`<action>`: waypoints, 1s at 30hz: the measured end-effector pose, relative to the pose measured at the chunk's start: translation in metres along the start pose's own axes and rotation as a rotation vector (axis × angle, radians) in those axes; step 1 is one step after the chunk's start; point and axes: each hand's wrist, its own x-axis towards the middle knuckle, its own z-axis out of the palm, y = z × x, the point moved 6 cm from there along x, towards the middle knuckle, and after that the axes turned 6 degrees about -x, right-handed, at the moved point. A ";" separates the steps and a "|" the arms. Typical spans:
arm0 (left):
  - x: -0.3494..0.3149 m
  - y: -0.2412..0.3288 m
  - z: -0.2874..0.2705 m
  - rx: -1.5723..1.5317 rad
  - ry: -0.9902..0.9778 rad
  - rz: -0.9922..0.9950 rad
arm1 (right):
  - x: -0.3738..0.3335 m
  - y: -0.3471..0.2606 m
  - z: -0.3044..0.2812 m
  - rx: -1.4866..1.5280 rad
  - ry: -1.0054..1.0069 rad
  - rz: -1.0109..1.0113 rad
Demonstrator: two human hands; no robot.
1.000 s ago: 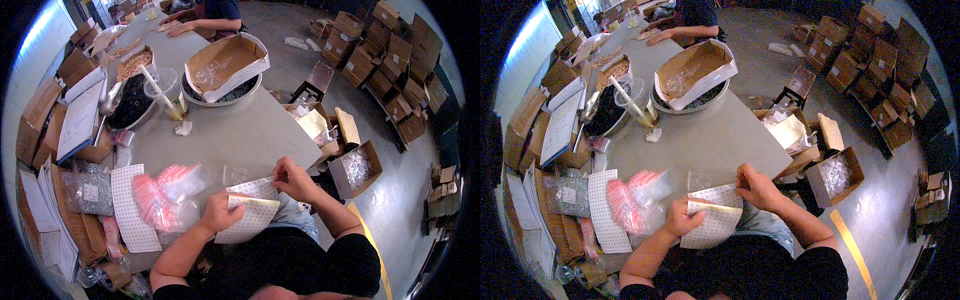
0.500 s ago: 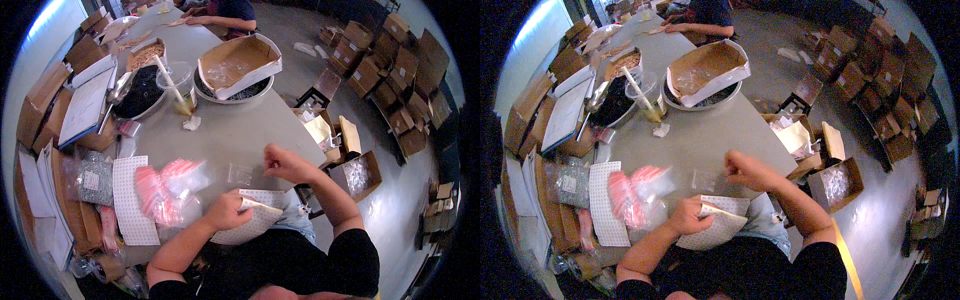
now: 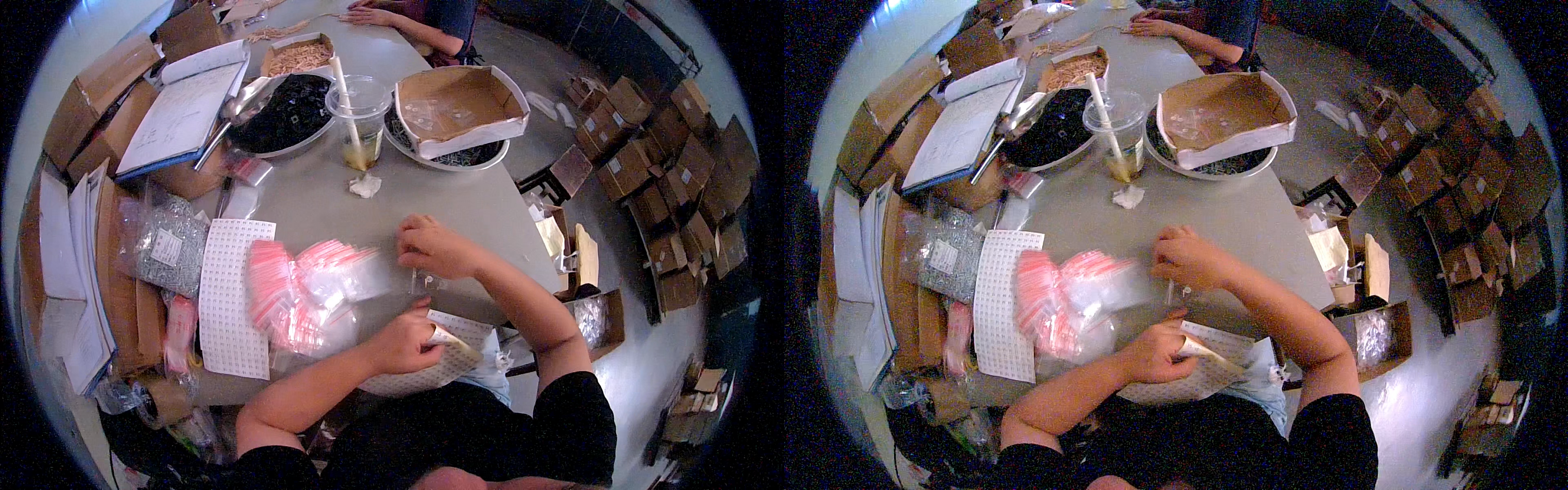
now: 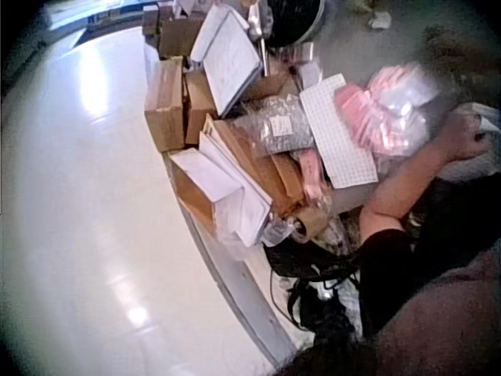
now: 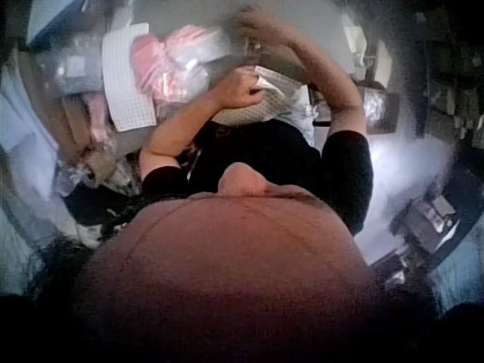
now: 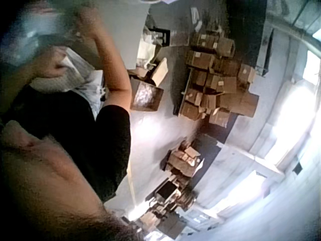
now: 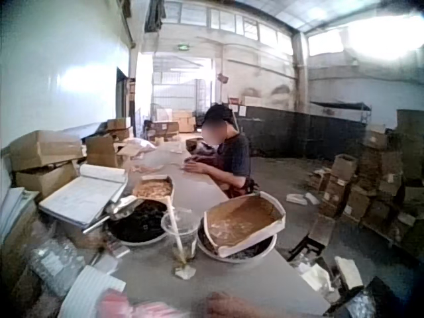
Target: The person sits at a table in a warehouse and packs small white circular objects into clear plastic bags. They peel the objects from a sheet, place them into a bag, and set the bag aside. The person repeats this process for multiple items throughout the clip.
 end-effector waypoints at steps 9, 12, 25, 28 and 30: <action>0.001 -0.003 -0.008 -0.047 0.033 -0.054 | 0.017 0.002 0.005 -0.137 0.251 0.203; 0.005 -0.002 -0.012 -0.102 0.076 -0.063 | -0.012 0.007 -0.025 0.048 0.408 0.260; 0.007 0.007 -0.020 -0.167 0.183 -0.160 | -0.144 -0.035 -0.028 -0.010 0.256 0.323; 0.007 0.012 -0.022 -0.103 0.180 -0.114 | -0.146 -0.038 -0.019 0.007 0.266 0.345; 0.008 0.017 -0.023 -0.049 0.176 -0.081 | -0.147 -0.036 -0.012 0.098 0.219 0.415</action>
